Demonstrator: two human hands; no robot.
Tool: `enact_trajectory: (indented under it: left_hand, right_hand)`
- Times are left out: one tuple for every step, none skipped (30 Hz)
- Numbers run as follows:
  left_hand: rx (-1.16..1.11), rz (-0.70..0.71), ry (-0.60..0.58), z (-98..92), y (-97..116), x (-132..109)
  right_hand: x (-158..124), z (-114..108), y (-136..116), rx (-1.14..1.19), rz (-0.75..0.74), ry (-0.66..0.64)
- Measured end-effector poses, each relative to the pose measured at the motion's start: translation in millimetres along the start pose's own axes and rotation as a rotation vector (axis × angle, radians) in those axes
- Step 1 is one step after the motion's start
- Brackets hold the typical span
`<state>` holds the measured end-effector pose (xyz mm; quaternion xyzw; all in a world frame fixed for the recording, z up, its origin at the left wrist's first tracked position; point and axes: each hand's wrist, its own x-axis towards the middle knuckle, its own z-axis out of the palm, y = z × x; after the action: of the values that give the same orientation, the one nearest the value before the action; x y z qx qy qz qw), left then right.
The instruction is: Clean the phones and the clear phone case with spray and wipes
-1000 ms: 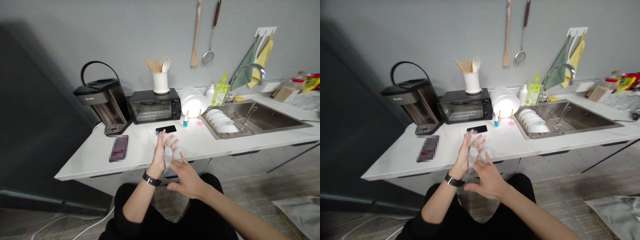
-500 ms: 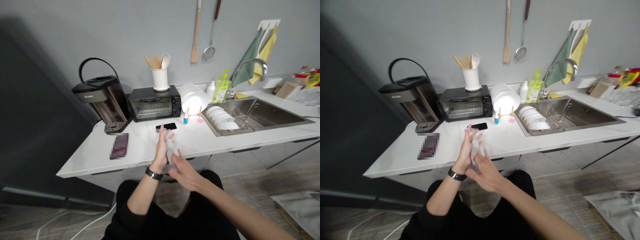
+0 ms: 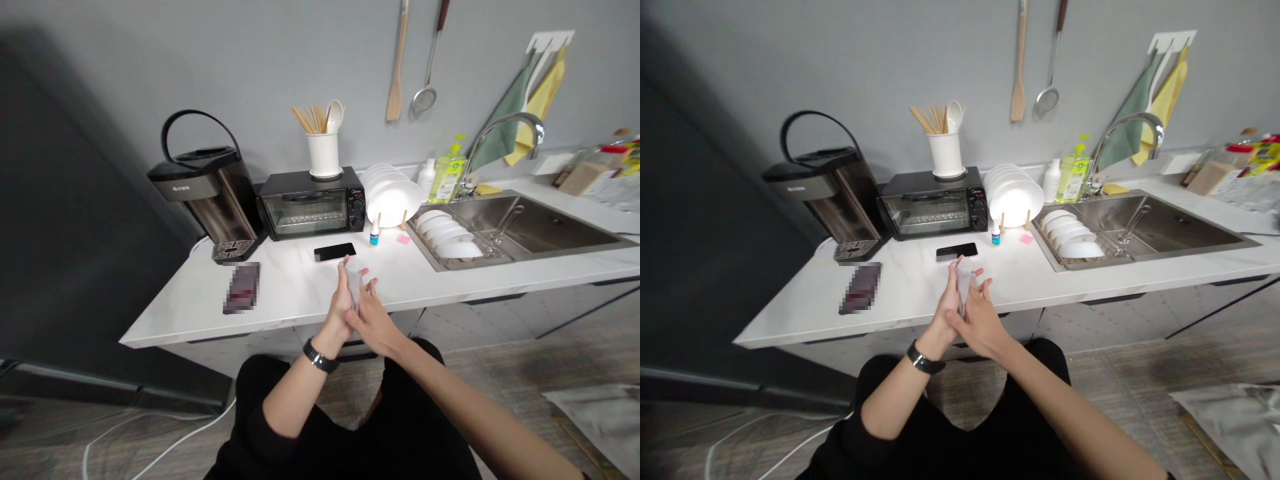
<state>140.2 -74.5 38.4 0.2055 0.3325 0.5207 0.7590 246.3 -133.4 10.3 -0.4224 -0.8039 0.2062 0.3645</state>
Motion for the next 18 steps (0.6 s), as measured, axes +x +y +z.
enact_trajectory:
  left_hand:
    - [0.039, 0.022, -0.052, -1.0, 0.6, 0.6]
    - [0.074, 0.042, -0.090, -1.7, 1.4, 1.0]
    - [0.096, 0.054, -0.087, -1.9, 1.9, 1.1]
    - [0.094, 0.064, -0.068, -1.8, 2.0, 1.1]
    - [0.075, 0.062, -0.041, -1.2, 1.6, 1.0]
    - [0.067, 0.057, 0.001, -0.3, 0.9, 1.1]
    - [0.061, 0.072, 0.019, 0.6, 0.3, 1.5]
    - [0.076, 0.097, 0.027, 1.5, 0.1, 2.2]
    - [0.097, 0.114, -0.004, 2.3, 0.2, 3.1]
    - [0.117, 0.107, -0.022, 2.9, 0.4, 4.1]
    - [0.134, 0.091, -0.036, 3.6, 0.3, 5.0]
    - [0.138, 0.097, -0.045, 4.3, -0.2, 5.7]
    - [0.128, 0.106, -0.047, 5.1, -1.2, 6.0]
    - [0.117, 0.118, -0.023, 5.8, -2.4, 6.1]
    - [0.112, 0.133, -0.007, 6.4, -3.6, 6.0]
    - [0.116, 0.119, -0.015, 6.8, -4.7, 5.7]
    - [0.122, 0.130, -0.062, 7.1, -5.7, 5.4]
    - [0.137, 0.133, -0.085, 7.2, -6.6, 5.1]
  right_hand:
    - [-0.8, 0.9, 0.6, -0.006, -0.032, -0.028]
    - [-1.8, 1.5, 1.2, -0.012, -0.065, -0.073]
    - [-2.5, 1.6, 1.9, -0.023, -0.079, -0.111]
    - [-2.9, 1.4, 2.6, -0.040, -0.066, -0.124]
    - [-2.9, 1.0, 3.2, -0.060, -0.035, -0.105]
    - [-2.7, 0.6, 3.5, -0.079, -0.002, -0.072]
    - [-2.5, 0.3, 3.2, -0.089, 0.018, -0.044]
    - [-2.5, 0.2, 2.5, -0.087, 0.015, -0.041]
    - [-2.5, 0.3, 1.4, -0.073, -0.008, -0.060]
    - [-2.4, 0.3, 0.4, -0.052, -0.030, -0.089]
    - [-2.0, 0.2, -0.5, -0.030, -0.036, -0.113]
    - [-1.3, 0.1, -1.1, -0.010, -0.016, -0.112]
    - [-0.3, 0.0, -1.4, 0.008, 0.023, -0.081]
    - [0.9, 0.1, -1.5, 0.026, 0.063, -0.039]
    - [1.9, 0.5, -1.8, 0.048, 0.091, -0.006]
    - [2.6, 1.3, -2.1, 0.074, 0.095, 0.000]
    - [3.1, 2.3, -2.7, 0.102, 0.080, -0.020]
    - [3.5, 3.4, -3.3, 0.125, 0.059, -0.049]
